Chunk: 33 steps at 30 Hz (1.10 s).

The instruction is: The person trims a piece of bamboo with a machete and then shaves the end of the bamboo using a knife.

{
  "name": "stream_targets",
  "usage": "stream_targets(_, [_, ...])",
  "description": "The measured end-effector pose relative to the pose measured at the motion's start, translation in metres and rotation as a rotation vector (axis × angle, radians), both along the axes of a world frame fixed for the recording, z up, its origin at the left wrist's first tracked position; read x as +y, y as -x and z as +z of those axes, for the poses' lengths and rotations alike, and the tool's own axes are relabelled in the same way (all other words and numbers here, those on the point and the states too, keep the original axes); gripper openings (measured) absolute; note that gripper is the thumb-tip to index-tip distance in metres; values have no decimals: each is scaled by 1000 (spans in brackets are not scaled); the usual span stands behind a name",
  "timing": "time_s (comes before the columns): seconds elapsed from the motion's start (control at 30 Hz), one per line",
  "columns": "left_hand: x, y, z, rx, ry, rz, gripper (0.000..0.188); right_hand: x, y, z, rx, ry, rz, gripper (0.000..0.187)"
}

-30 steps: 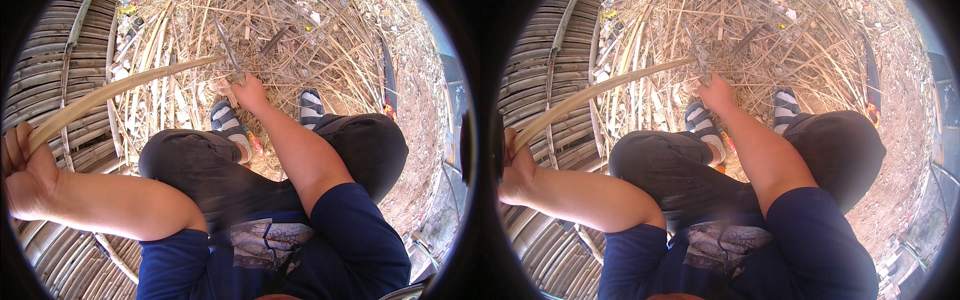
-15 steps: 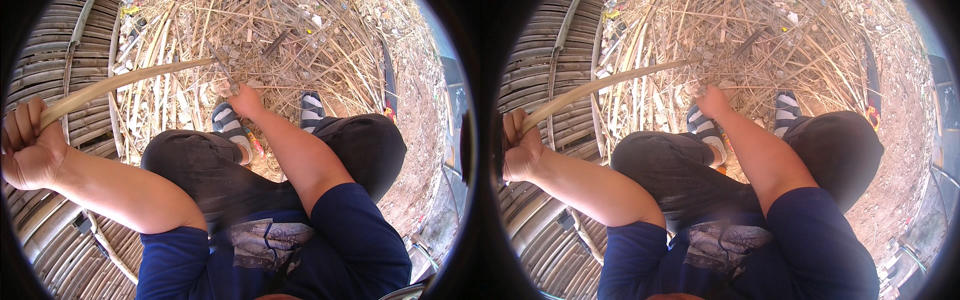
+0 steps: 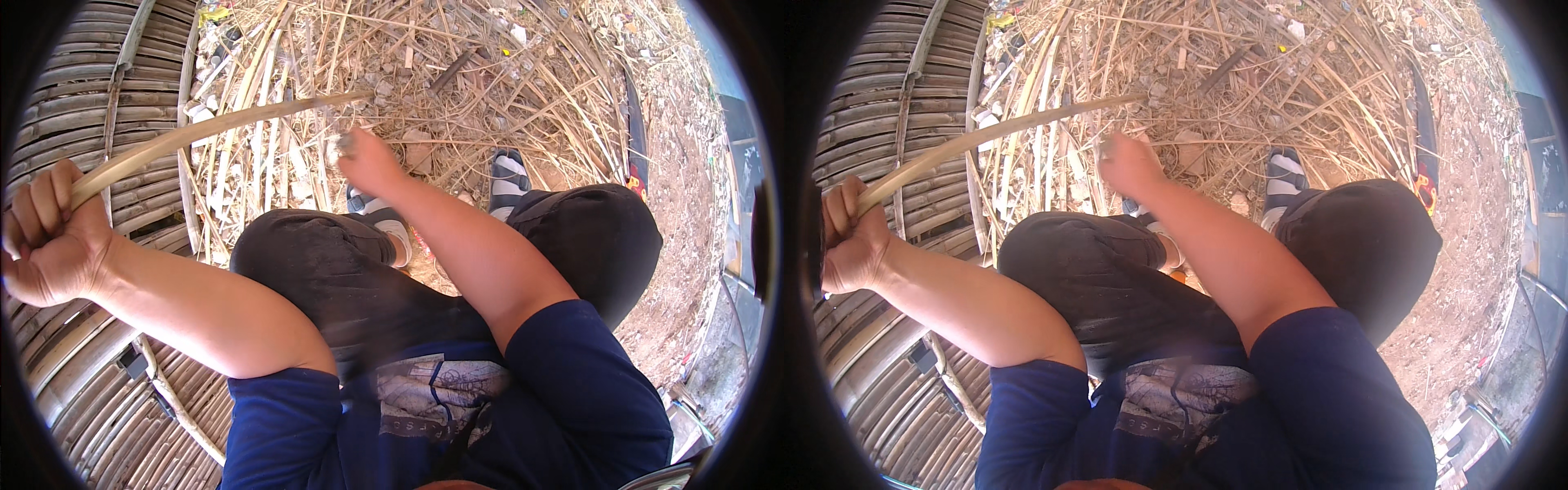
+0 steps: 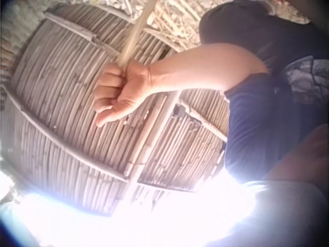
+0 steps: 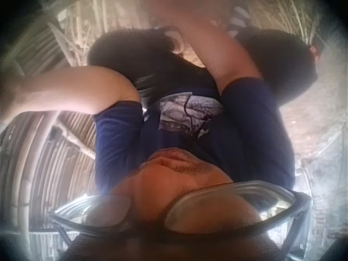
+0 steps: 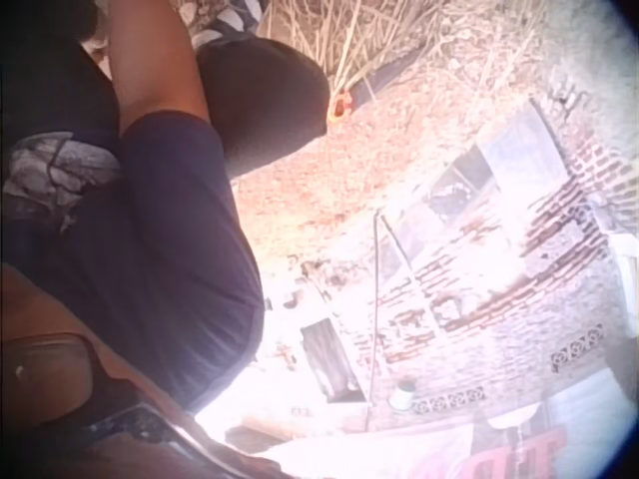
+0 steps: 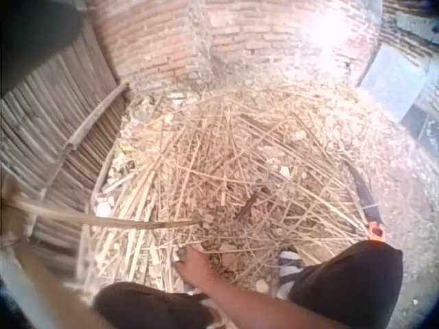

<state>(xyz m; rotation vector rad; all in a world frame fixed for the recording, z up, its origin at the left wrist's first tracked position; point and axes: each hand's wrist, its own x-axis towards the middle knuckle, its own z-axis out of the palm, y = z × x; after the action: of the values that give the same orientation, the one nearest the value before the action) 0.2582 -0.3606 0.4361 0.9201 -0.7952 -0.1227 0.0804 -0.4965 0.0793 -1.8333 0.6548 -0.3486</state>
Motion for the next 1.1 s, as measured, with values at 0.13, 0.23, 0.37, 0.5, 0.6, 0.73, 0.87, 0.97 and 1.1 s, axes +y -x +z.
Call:
stream_targets(0.13, [6,-1,-3,22,18,-39,40,-36,34,-4,361,-1,69,45])
stream_targets(0.23, [1,0,-2,18,27,-94,39,-29,21,16,283,-72,25,41])
stream_targets(0.37, [-2,4,1,49,41,-134,38,-17,-13,61,-8,-63,35,32])
stream_targets(0.5, [-3,9,3,29,24,-48,37,-8,-21,103,-88,-63,157,32])
stream_targets(0.6, [-19,26,2,-25,3,98,39,0,-4,35,-10,-104,34,38])
stream_targets(0.73, [-26,40,-3,-50,36,276,45,-28,43,-28,592,-89,-36,57])
stream_targets(0.87, [-21,33,-3,11,106,-107,34,-22,54,-48,555,-65,-141,49])
stream_targets(0.97, [-27,15,-11,-197,171,-311,51,-27,29,-13,428,-41,-190,42])
stream_targets(1.1, [-40,24,-16,-132,250,-230,15,-51,9,68,127,-36,-250,41])
